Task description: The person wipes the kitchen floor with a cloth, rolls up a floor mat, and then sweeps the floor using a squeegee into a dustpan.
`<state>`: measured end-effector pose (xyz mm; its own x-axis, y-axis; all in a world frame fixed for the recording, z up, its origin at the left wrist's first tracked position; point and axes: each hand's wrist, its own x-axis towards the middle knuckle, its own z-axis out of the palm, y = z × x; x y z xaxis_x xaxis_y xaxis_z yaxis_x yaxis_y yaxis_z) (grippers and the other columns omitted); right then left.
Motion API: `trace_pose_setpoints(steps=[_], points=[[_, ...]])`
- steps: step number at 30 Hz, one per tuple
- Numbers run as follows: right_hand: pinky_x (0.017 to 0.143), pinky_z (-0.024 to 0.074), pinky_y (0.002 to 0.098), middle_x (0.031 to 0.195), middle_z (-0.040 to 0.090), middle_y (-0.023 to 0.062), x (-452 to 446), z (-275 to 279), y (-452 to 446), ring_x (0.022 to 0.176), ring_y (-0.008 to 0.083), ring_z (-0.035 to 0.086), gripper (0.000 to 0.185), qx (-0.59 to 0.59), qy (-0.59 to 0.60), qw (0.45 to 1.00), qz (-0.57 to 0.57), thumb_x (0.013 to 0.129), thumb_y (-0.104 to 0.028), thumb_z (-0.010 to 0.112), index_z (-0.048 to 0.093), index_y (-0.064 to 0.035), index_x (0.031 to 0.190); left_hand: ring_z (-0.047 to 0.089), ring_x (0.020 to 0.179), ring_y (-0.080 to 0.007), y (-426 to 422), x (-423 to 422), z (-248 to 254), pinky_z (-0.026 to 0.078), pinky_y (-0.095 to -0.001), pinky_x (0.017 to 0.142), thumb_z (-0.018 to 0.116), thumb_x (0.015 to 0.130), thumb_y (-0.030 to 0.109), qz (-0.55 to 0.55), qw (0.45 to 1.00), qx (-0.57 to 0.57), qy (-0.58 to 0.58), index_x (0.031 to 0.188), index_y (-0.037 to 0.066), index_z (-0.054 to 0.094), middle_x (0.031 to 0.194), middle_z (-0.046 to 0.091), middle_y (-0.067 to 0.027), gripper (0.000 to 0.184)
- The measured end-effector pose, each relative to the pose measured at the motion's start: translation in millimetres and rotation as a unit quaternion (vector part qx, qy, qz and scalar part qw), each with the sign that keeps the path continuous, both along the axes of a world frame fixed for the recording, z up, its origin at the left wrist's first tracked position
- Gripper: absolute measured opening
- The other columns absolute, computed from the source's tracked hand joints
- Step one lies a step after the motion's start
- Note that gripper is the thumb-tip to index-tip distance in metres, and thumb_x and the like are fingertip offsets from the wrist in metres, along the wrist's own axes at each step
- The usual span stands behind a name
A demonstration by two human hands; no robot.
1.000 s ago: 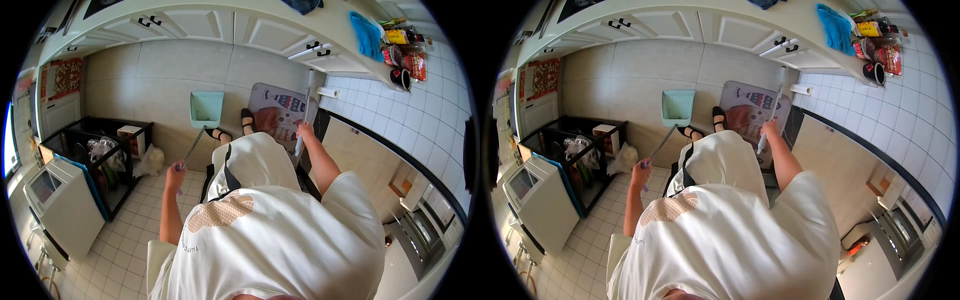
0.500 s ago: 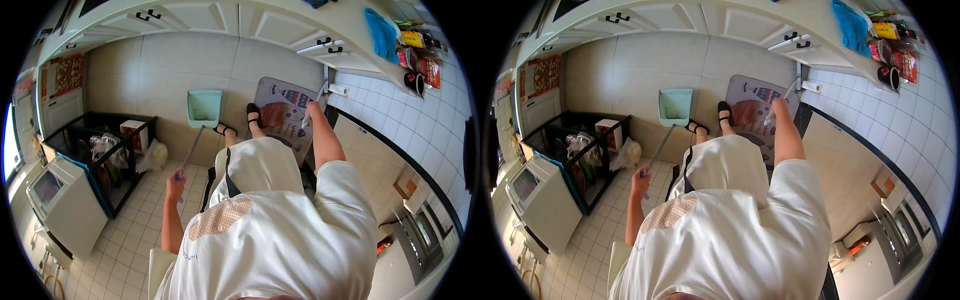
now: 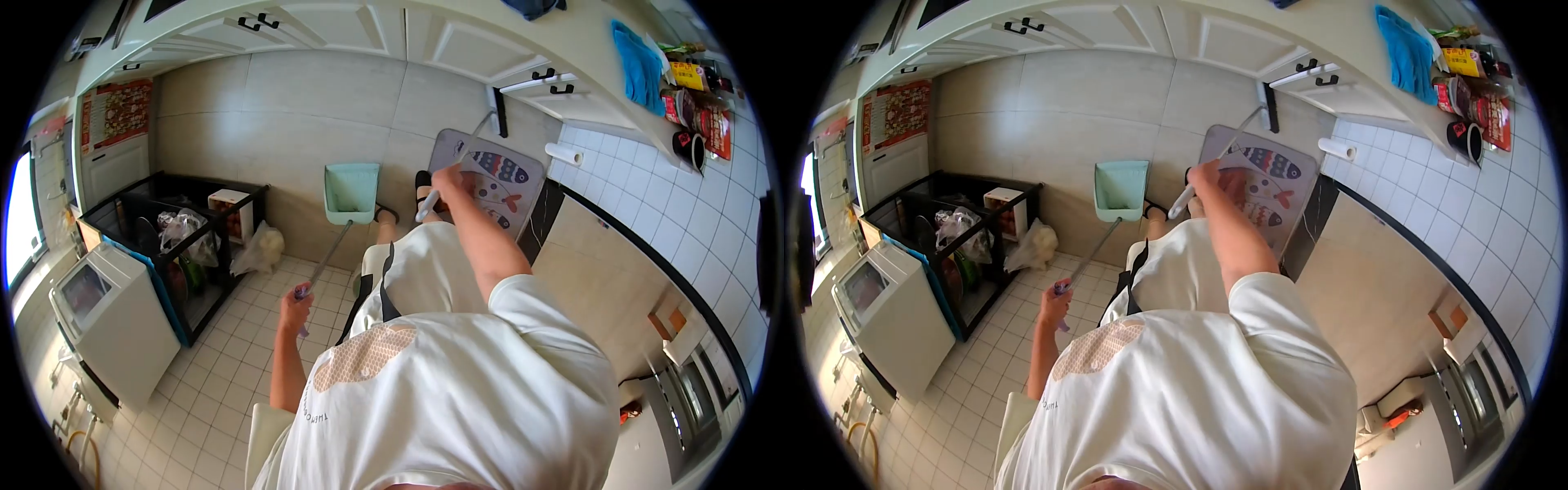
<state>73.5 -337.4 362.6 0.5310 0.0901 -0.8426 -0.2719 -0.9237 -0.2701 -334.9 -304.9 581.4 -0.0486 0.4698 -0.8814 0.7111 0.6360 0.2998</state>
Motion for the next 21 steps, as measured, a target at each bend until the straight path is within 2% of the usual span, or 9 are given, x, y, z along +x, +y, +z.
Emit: trace_pose_setpoints(steps=[3, 4, 6, 8, 11, 14, 18, 19, 21], points=[[0.063, 0.0507, 0.0408, 0.103, 0.055, 0.0222, -35.3, -15.9, 10.0, 0.083, 0.0307, 0.060, 0.051, -0.020, -0.045, 0.997, 0.058, 0.077, -0.008, 0.047, 0.028, -0.0038, 0.124, 0.040, 0.043, -0.0053, 0.0, 11.7, 11.9, 0.029, -0.0205, 0.037, 0.058, 0.076, 0.011, 0.017, 1.000, -0.007, 0.003, 0.108, 0.006, 0.054, 0.060, 0.046, 0.0025, 0.032], [0.063, 0.0507, 0.0397, 0.100, 0.056, 0.0213, -49.4, -52.0, 3.0, 0.083, 0.0304, 0.060, 0.052, -0.013, -0.008, 0.979, 0.201, 0.077, -0.009, 0.047, 0.026, -0.0042, 0.125, 0.039, 0.043, -0.0053, -0.4, 15.0, 16.3, 0.029, -0.0204, 0.037, 0.058, 0.076, 0.011, 0.026, 1.000, -0.007, 0.003, 0.108, 0.006, 0.054, 0.060, 0.047, 0.0023, 0.033], [0.063, 0.0507, 0.0387, 0.098, 0.057, 0.0204, -58.9, -43.2, 10.8, 0.084, 0.0301, 0.060, 0.053, -0.004, 0.027, 0.939, 0.344, 0.077, -0.009, 0.047, 0.025, -0.0047, 0.125, 0.039, 0.043, -0.0053, -2.1, 16.0, 19.9, 0.029, -0.0203, 0.036, 0.058, 0.076, 0.011, 0.037, 0.999, -0.004, 0.003, 0.108, 0.006, 0.054, 0.060, 0.047, 0.0021, 0.033], [0.066, 0.0497, 0.0371, 0.096, 0.059, 0.0176, -60.7, 42.1, 24.4, 0.085, 0.0295, 0.060, 0.058, -0.007, 0.037, 0.992, 0.117, 0.077, -0.010, 0.048, 0.022, -0.0052, 0.129, 0.039, 0.042, -0.0052, -6.1, 13.6, 19.3, 0.028, -0.0199, 0.036, 0.058, 0.076, 0.011, 0.036, 0.999, 0.015, -0.001, 0.109, 0.006, 0.053, 0.060, 0.047, 0.0017, 0.034], [0.065, 0.0497, 0.0361, 0.101, 0.057, 0.0178, -61.9, 36.0, 10.2, 0.083, 0.0282, 0.060, 0.066, -0.035, 0.048, 0.965, 0.254, 0.077, -0.011, 0.048, 0.014, -0.0086, 0.134, 0.040, 0.046, -0.0050, -6.7, 15.1, 21.5, 0.030, -0.0201, 0.040, 0.058, 0.074, 0.010, 0.051, 0.998, 0.032, -0.003, 0.106, 0.005, 0.055, 0.061, 0.047, 0.0029, 0.032], [0.059, 0.0476, 0.0354, 0.101, 0.056, 0.0180, -42.9, 33.6, -28.2, 0.078, 0.0268, 0.060, 0.072, -0.034, 0.029, 0.967, 0.251, 0.076, -0.011, 0.049, 0.012, -0.0219, 0.137, 0.038, 0.043, -0.0044, -0.7, 21.1, 29.1, 0.028, -0.0194, 0.037, 0.057, 0.077, 0.010, 0.052, 0.997, 0.048, 0.001, 0.109, 0.004, 0.053, 0.061, 0.047, 0.0018, 0.033], [0.068, 0.0465, 0.0374, 0.100, 0.058, 0.0159, 13.5, -26.2, -112.2, 0.086, 0.0282, 0.058, 0.067, 0.050, -0.069, 0.977, 0.198, 0.072, -0.012, 0.052, 0.025, -0.0187, 0.133, 0.037, 0.044, -0.0042, 9.0, 15.7, 27.9, 0.027, -0.0191, 0.037, 0.057, 0.077, 0.010, 0.053, 0.997, 0.064, -0.007, 0.109, 0.003, 0.053, 0.061, 0.046, 0.0022, 0.033], [0.069, 0.0467, 0.0383, 0.101, 0.058, 0.0160, 31.2, 5.2, -121.3, 0.087, 0.0290, 0.058, 0.063, 0.079, -0.089, 0.955, 0.271, 0.072, -0.012, 0.052, 0.030, -0.0176, 0.131, 0.039, 0.047, -0.0044, 11.5, 13.2, 27.2, 0.030, -0.0193, 0.040, 0.057, 0.076, 0.010, 0.064, 0.996, 0.060, -0.024, 0.108, 0.003, 0.054, 0.062, 0.047, 0.0022, 0.032], [0.073, 0.0461, 0.0385, 0.103, 0.057, 0.0171, 49.6, 65.2, -121.8, 0.091, 0.0303, 0.057, 0.055, 0.042, -0.088, 0.955, 0.279, 0.073, -0.012, 0.051, 0.038, -0.0140, 0.126, 0.041, 0.050, -0.0047, 22.0, 7.0, 21.7, 0.032, -0.0196, 0.043, 0.057, 0.075, 0.010, 0.072, 0.995, 0.061, -0.045, 0.106, 0.002, 0.055, 0.062, 0.047, 0.0023, 0.032]])
